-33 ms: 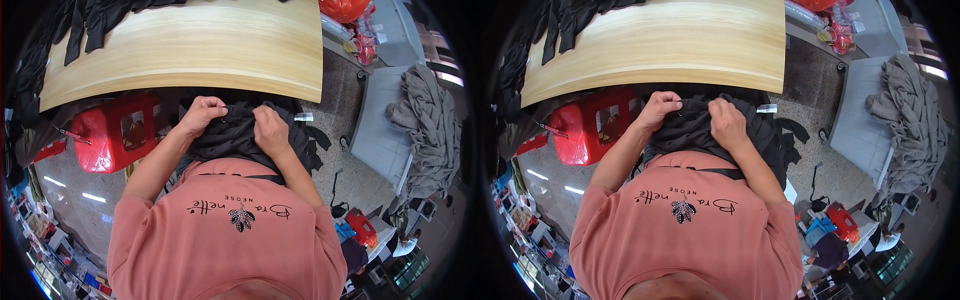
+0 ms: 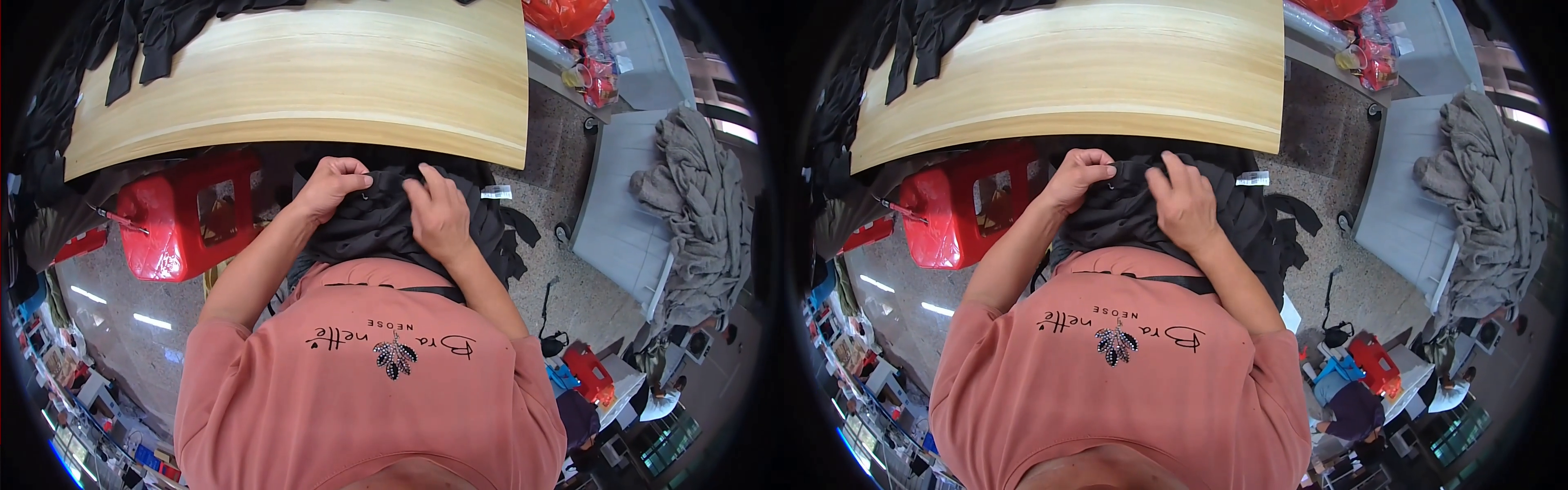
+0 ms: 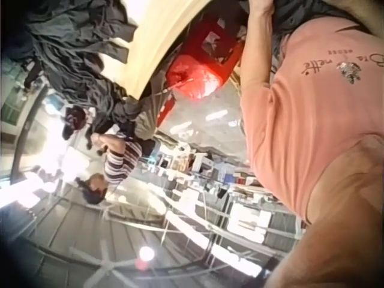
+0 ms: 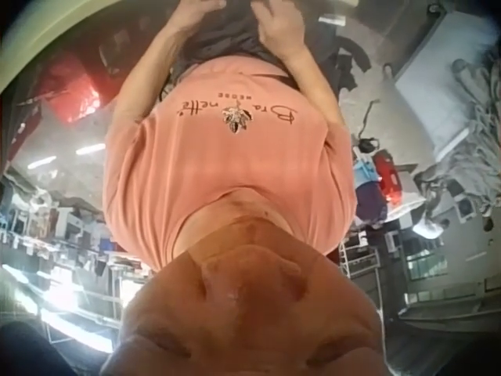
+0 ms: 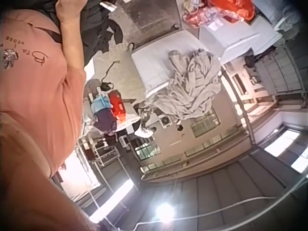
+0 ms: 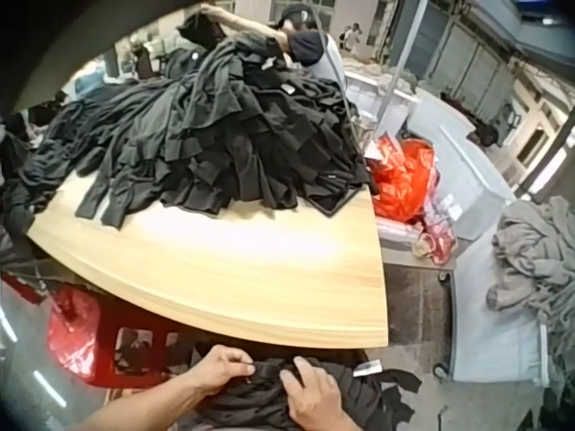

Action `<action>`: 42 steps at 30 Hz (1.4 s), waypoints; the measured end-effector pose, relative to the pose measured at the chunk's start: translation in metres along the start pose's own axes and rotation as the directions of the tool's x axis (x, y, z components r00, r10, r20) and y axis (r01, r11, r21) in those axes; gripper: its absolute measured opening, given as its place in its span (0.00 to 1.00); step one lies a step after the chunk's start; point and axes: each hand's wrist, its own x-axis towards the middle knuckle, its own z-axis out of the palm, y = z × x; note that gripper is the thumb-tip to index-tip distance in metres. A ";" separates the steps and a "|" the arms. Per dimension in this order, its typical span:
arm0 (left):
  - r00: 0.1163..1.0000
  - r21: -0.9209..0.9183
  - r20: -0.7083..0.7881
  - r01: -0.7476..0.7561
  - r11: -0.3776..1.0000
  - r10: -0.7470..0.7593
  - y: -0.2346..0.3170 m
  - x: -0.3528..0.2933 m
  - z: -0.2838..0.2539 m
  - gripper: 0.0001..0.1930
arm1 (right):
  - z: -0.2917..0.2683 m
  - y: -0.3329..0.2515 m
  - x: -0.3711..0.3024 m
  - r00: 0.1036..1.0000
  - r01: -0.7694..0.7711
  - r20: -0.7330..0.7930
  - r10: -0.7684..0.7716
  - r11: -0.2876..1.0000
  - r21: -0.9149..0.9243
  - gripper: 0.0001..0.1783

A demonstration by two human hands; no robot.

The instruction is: Inspecting and folding black garments at a garment factory workbench.

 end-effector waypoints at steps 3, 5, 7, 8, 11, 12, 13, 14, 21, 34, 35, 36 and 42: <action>0.996 0.041 -0.028 0.082 0.996 -0.081 -0.005 0.007 -0.002 0.01 | -0.001 -0.021 0.002 0.944 0.330 -0.018 -0.329 0.944 0.018 0.15; 1.000 0.102 -0.017 -0.012 0.995 0.014 -0.008 0.008 -0.003 0.01 | 0.013 -0.018 0.006 0.903 0.423 0.037 -0.429 0.899 0.114 0.12; 1.000 0.112 -0.014 -0.010 0.994 0.011 -0.006 0.006 -0.001 0.02 | 0.026 -0.011 0.005 0.895 0.395 0.207 -0.395 0.918 0.045 0.09; 1.000 0.125 -0.024 0.001 0.992 0.002 -0.007 0.005 0.001 0.02 | 0.026 -0.008 0.006 0.879 0.426 0.206 -0.429 0.903 0.060 0.08; 0.995 0.234 -0.004 -0.095 0.968 0.099 -0.011 0.006 0.006 0.02 | 0.027 -0.006 0.003 0.857 0.458 0.169 -0.486 0.871 0.180 0.09; 0.999 0.291 0.027 -0.039 0.956 0.032 -0.007 0.005 0.005 0.02 | 0.026 -0.009 0.001 0.855 0.460 0.173 -0.488 0.869 0.180 0.09; 0.999 0.287 0.026 -0.039 0.957 0.033 -0.006 0.005 0.005 0.02 | 0.023 -0.013 0.000 0.866 0.473 0.098 -0.490 0.867 0.156 0.09; 0.997 0.361 0.077 -0.044 0.932 0.018 -0.006 0.005 0.004 0.01 | 0.020 -0.016 0.000 0.871 0.484 0.022 -0.491 0.865 0.131 0.10; 0.971 0.368 0.214 0.017 0.930 -0.103 -0.001 0.005 -0.001 0.01 | 0.026 -0.007 0.002 0.923 0.383 -0.027 -0.384 0.909 0.166 0.12; 0.978 0.269 0.202 0.004 0.963 -0.061 -0.009 0.001 -0.004 0.03 | 0.034 -0.006 -0.002 0.937 0.347 -0.038 -0.347 0.914 0.208 0.05; 0.977 0.269 0.202 0.005 0.963 -0.061 -0.009 0.000 -0.004 0.03 | 0.034 -0.007 -0.002 0.944 0.326 -0.022 -0.329 0.920 0.219 0.06; 0.984 0.255 0.172 0.003 0.967 -0.049 -0.011 -0.002 -0.004 0.03 | 0.034 -0.007 -0.002 0.951 0.304 -0.006 -0.311 0.925 0.230 0.06; 0.994 0.289 0.112 -0.035 0.957 0.002 -0.013 -0.011 0.001 0.04 | 0.030 -0.007 0.001 0.979 -0.034 0.194 -0.059 0.895 0.446 0.13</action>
